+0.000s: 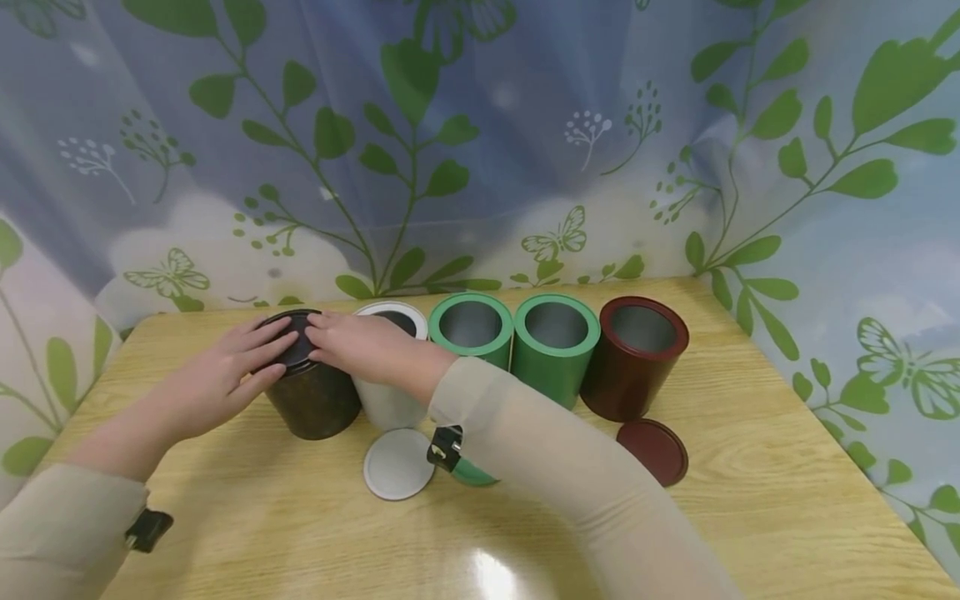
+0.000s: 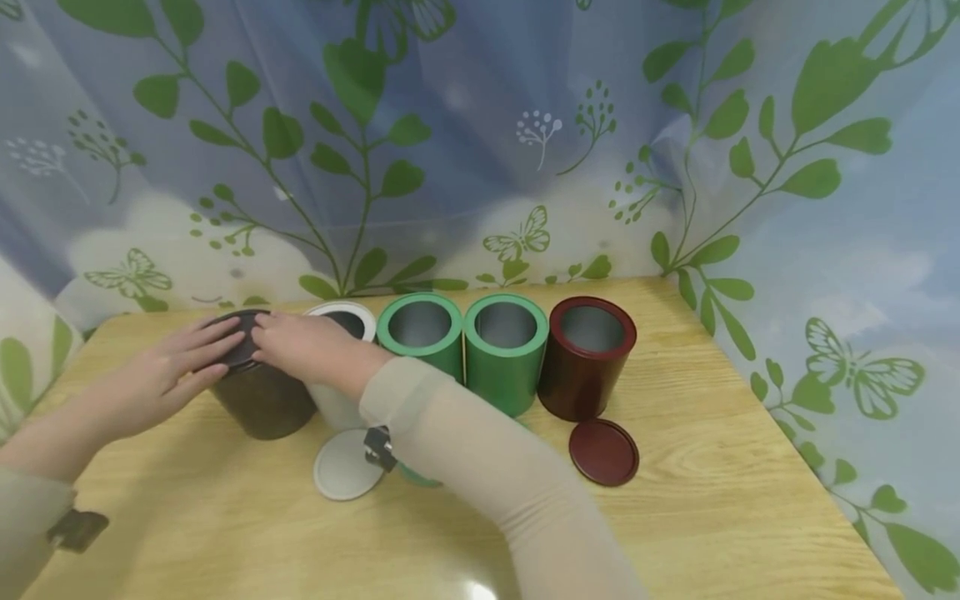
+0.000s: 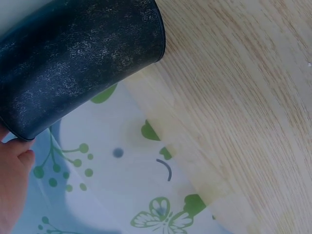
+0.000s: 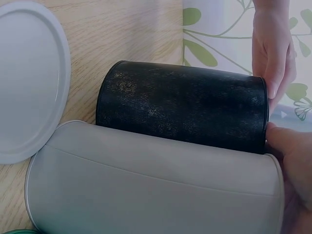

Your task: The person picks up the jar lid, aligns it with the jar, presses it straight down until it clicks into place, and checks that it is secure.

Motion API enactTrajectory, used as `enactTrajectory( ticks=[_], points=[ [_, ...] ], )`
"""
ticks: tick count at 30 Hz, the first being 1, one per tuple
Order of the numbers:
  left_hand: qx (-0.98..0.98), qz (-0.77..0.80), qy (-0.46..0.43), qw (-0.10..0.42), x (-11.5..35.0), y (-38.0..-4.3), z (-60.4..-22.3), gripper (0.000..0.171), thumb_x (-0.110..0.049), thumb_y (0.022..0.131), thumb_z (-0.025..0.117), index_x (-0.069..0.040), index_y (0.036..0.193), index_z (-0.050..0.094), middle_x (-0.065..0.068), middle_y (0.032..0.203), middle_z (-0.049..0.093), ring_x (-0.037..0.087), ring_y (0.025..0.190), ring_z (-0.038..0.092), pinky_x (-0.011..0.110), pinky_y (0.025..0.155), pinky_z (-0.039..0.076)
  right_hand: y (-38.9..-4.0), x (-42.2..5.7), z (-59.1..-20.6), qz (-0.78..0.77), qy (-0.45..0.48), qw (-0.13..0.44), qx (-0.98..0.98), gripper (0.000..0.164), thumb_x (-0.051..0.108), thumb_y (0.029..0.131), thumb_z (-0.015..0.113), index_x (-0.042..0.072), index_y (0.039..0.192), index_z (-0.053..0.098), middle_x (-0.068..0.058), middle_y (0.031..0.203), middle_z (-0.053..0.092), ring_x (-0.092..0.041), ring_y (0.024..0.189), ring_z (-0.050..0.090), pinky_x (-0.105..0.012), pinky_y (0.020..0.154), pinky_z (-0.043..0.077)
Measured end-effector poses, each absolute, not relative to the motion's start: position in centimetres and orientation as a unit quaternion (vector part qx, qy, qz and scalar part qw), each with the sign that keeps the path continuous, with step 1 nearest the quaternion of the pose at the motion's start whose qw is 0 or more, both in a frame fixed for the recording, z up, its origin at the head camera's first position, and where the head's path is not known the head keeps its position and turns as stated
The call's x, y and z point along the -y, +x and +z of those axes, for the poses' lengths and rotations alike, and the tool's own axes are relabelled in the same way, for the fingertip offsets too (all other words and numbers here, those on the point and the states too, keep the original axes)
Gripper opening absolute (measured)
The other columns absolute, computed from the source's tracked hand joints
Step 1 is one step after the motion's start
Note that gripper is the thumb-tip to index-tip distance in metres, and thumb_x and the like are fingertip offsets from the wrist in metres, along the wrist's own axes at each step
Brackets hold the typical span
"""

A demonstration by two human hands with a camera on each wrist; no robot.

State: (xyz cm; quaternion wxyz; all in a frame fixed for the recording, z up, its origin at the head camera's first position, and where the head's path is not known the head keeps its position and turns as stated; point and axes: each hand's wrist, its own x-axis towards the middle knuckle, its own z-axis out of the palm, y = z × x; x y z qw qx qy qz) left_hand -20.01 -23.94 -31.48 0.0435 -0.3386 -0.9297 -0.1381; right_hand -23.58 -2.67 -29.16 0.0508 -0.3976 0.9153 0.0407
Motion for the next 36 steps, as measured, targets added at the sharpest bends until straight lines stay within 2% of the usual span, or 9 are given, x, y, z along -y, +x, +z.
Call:
enactTrajectory(
  ticks=[8,13,17,21,26,36],
  points=[
    [0.930,-0.133,-0.340,0.047,23.89,-19.97,-31.74,0.048,-0.025,0.098,0.048,-0.003,0.141,0.040,0.020,0.147,0.030,0.042,0.137,0.015,0.056,0.106,0.019,-23.64,2.70,-29.14,0.045,-0.401,0.043,-0.914,0.047,0.038,0.102,0.031,0.019,0.145,0.036,0.000,0.151,0.026,-0.010,0.138,0.022,-0.022,0.107,0.026],
    [0.927,-0.126,-0.349,0.057,23.76,-19.84,-31.70,0.045,-0.021,0.098,0.048,-0.002,0.139,0.043,0.021,0.146,0.031,0.044,0.135,0.018,0.055,0.106,0.020,-23.53,2.68,-29.07,0.046,-0.403,0.034,-0.914,0.045,0.037,0.102,0.032,0.019,0.143,0.040,-0.001,0.150,0.030,-0.010,0.135,0.028,-0.023,0.104,0.030],
    [0.930,-0.122,-0.340,0.063,23.64,-19.78,-31.74,0.045,-0.022,0.098,0.049,-0.003,0.138,0.045,0.022,0.148,0.027,0.043,0.133,0.023,0.057,0.104,0.022,-23.45,2.66,-29.06,0.042,-0.402,0.029,-0.914,0.045,0.037,0.102,0.033,0.019,0.141,0.042,-0.001,0.149,0.032,-0.011,0.132,0.034,-0.023,0.102,0.034],
    [0.934,-0.109,-0.333,0.065,23.51,-19.98,-31.75,0.048,-0.025,0.099,0.047,-0.003,0.141,0.039,0.023,0.149,0.022,0.041,0.134,0.024,0.058,0.103,0.021,-23.42,2.68,-29.11,0.043,-0.399,0.021,-0.916,0.044,0.037,0.101,0.034,0.019,0.140,0.044,0.000,0.148,0.034,-0.010,0.130,0.037,-0.024,0.100,0.037],
    [0.939,-0.102,-0.327,0.044,23.55,-20.01,-31.79,0.054,-0.030,0.100,0.042,-0.002,0.145,0.031,0.023,0.150,0.020,0.039,0.137,0.019,0.057,0.106,0.018,-23.39,2.73,-29.18,0.040,-0.403,0.018,-0.914,0.042,0.037,0.101,0.034,0.019,0.138,0.046,0.000,0.147,0.035,-0.010,0.129,0.039,-0.024,0.099,0.038],
    [0.943,-0.112,-0.312,0.022,23.30,-20.24,-31.54,0.054,-0.032,0.100,0.043,-0.001,0.144,0.033,0.023,0.150,0.019,0.042,0.135,0.020,0.058,0.103,0.021,-23.26,2.76,-29.22,0.049,-0.400,0.013,-0.915,0.043,0.036,0.102,0.032,0.017,0.138,0.046,-0.002,0.147,0.035,-0.011,0.129,0.039,-0.023,0.099,0.037]
  ],
)
